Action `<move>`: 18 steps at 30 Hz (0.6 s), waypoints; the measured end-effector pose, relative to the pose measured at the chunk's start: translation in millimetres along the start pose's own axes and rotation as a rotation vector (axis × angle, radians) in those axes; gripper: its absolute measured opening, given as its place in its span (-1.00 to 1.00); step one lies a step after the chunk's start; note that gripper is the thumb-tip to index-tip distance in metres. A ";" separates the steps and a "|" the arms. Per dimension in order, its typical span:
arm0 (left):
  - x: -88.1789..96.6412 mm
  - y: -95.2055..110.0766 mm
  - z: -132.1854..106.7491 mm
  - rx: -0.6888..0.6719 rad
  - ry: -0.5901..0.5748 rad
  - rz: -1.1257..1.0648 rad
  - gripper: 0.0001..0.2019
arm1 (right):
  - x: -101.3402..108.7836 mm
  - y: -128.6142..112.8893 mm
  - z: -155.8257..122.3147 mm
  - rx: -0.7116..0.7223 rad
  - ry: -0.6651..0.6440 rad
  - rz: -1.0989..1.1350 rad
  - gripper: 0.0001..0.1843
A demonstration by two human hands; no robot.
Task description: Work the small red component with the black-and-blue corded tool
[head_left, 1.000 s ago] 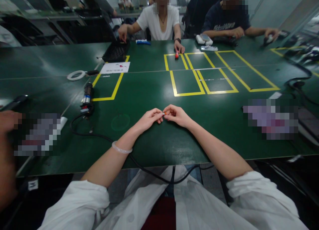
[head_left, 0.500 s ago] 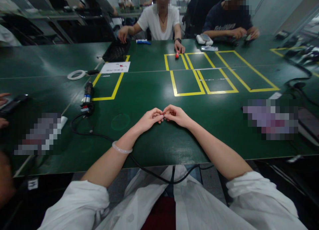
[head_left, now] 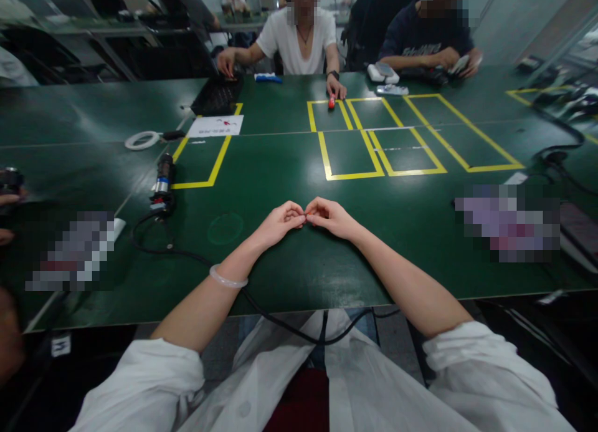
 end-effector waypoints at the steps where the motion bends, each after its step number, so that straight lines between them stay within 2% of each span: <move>1: 0.2 0.4 -0.3 0.003 0.003 0.002 -0.63 | 0.6 -1.5 -0.2 0.012 0.005 -0.025 -0.76; 9: -0.3 2.5 -1.4 0.007 0.011 0.026 -0.64 | 2.1 -3.5 -0.5 0.026 0.029 -0.116 -0.72; 18: -1.4 7.2 -1.5 -0.006 0.015 0.002 -0.64 | 3.1 -5.4 -0.9 0.072 0.029 -0.217 -0.78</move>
Point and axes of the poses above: each hand's wrist, its own z-axis towards the middle knuckle, its own x-axis out of the back of the hand, y = z × x, the point moved 9 cm from there along z, towards the middle knuckle, and after that the axes turned 3 degrees about -x, right-handed, at the moved point
